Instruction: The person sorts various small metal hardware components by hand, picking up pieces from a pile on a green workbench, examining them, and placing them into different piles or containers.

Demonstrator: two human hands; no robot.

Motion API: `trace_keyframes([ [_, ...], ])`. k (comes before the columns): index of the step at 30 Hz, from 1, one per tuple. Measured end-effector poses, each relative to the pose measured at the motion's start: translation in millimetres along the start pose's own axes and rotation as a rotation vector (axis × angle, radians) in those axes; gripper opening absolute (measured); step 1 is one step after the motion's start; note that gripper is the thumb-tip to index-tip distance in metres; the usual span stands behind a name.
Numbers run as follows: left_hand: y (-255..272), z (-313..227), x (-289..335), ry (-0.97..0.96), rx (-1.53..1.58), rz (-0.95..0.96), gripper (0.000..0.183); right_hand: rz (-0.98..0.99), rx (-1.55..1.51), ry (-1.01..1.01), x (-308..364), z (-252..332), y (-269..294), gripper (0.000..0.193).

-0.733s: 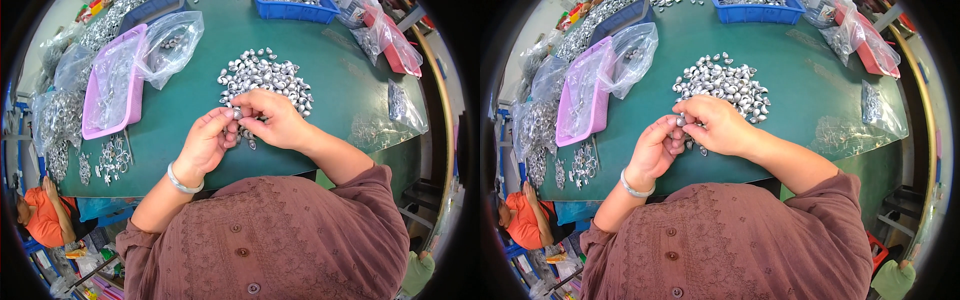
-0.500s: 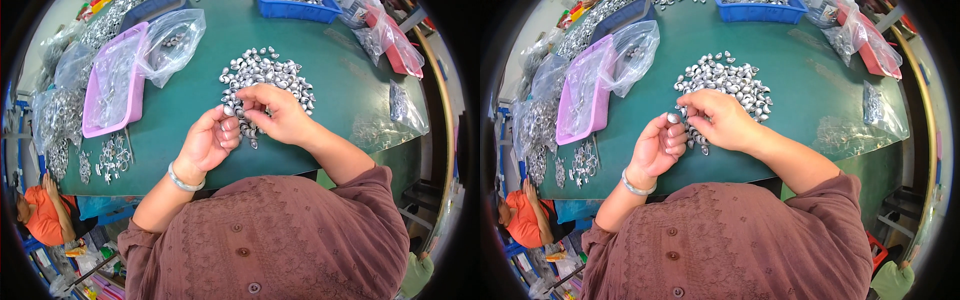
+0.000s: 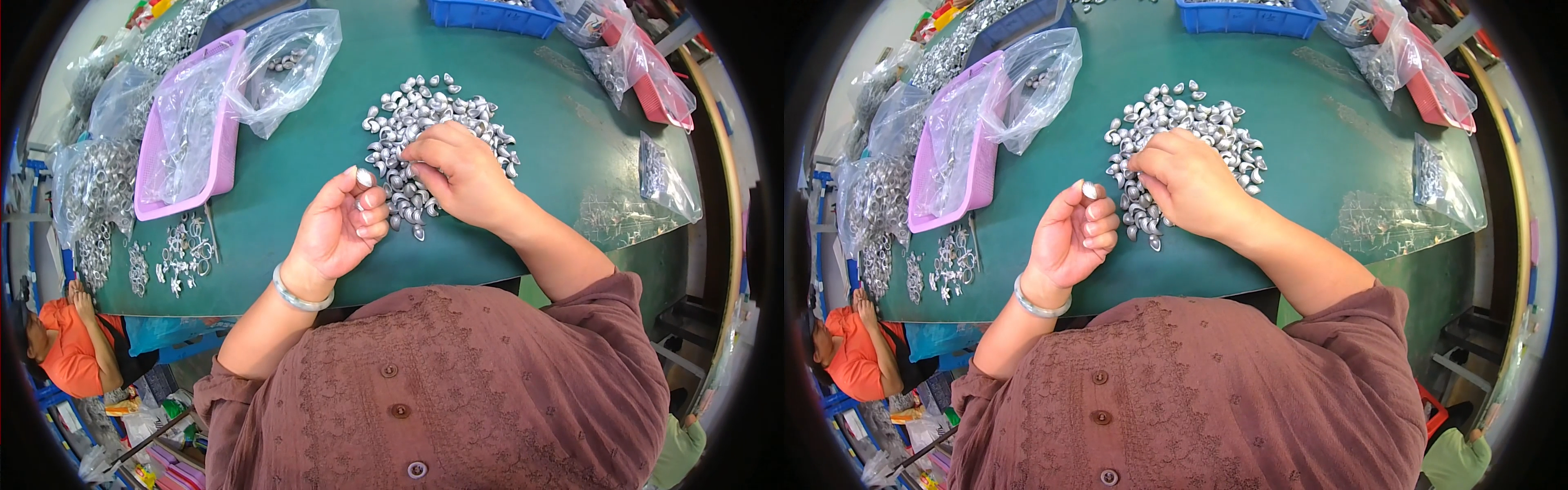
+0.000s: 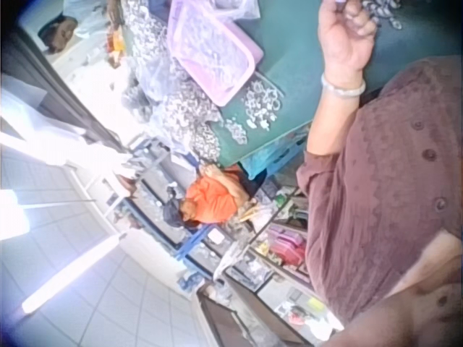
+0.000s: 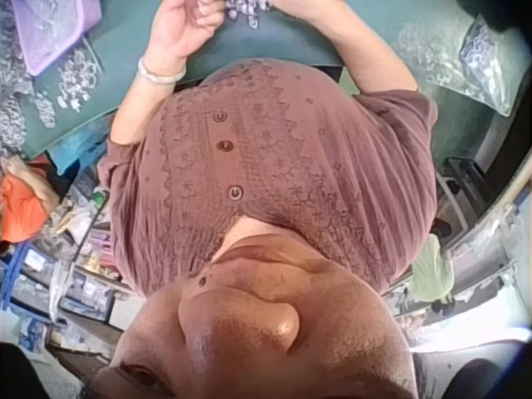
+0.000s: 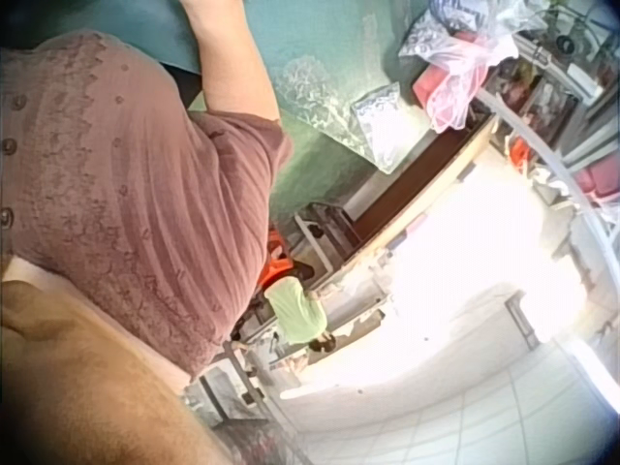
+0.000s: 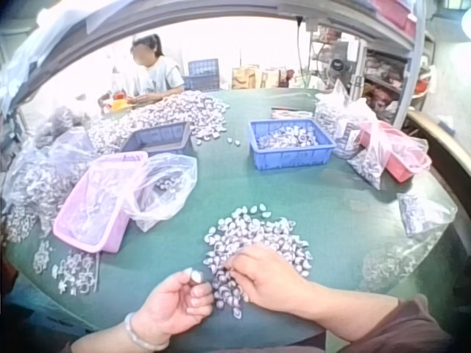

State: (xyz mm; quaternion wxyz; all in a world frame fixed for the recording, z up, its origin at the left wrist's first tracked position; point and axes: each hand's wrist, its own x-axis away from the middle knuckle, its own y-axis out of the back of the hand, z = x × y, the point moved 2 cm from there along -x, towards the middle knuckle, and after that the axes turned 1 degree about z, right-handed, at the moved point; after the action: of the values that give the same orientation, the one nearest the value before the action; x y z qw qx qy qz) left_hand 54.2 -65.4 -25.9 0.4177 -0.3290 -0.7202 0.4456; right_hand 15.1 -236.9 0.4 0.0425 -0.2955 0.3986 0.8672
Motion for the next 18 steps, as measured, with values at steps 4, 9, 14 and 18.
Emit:
trace_keyframes([
  [4,-2,-1,3,-0.065,-0.047,-0.076,0.016,0.05,0.107,-0.009,1,-2,-1,0.009],
  [9,7,-8,8,-0.127,-0.147,-0.063,0.011,0.155,0.161,0.053,-1,6,-3,0.005],
  [14,8,-12,10,-0.149,-0.164,-0.029,0.014,0.236,0.23,0.094,-1,9,-2,0.009],
  [18,3,-9,10,-0.161,-0.277,-0.157,0.021,0.264,0.08,0.033,0,5,1,0.01],
])
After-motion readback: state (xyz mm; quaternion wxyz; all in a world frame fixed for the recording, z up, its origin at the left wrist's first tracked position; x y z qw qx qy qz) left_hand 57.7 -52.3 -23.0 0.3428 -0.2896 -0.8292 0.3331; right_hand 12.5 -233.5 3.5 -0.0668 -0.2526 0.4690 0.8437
